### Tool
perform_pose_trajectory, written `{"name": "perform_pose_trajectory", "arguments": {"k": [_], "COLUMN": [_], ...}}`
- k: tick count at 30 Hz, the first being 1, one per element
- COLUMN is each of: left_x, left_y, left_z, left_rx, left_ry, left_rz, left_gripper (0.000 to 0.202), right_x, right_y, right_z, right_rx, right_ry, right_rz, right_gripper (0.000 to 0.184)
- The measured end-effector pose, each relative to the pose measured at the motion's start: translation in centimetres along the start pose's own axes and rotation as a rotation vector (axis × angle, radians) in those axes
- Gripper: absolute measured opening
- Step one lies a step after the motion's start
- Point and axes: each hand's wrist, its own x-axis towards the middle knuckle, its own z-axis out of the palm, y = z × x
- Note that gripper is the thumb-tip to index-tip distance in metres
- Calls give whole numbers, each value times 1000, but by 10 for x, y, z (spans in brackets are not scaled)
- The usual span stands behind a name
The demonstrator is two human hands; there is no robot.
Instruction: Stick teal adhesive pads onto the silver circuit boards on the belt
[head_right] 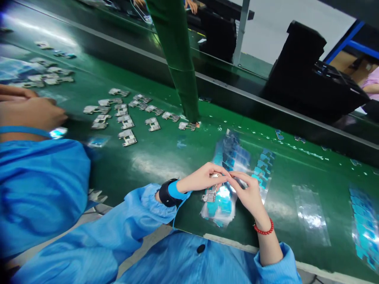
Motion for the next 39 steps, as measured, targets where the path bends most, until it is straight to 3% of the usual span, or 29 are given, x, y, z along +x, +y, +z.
{"name": "perform_pose_trajectory", "arguments": {"k": [5,12,19,23,25,28,30,32,35,39], "left_x": [-1,-5,-21,-40,-51,-66,-70,-67,-57,-48], "left_y": [-1,-3,1,1,6,20,31,39,41,36], "left_z": [1,3,11,13,10,6,9,16,26,23], "left_rx": [15,6,62,123,207,323,239,83,-27,48], "left_ry": [-4,2,122,155,234,392,364,217,73,49], "left_rz": [9,-123,-269,-333,-320,-300,-265,-219,-177,-178], "left_gripper": [22,19,29,31,29,35,36,37,40,41], "right_x": [-2,-8,-2,-1,-4,-15,-23,-29,-32,-26], "right_y": [6,5,-1,-5,-6,-9,-11,-14,-18,-24], "right_z": [4,0,-7,-7,-7,-5,-3,0,2,-6], "right_rx": [204,428,514,505,436,-5,-404,-668,-789,-664], "right_ry": [43,142,468,577,664,762,638,435,256,81], "right_rz": [177,379,378,316,211,-249,-611,-811,-897,-859], "right_gripper": [23,18,22,25,24,13,21,32,37,40]}}
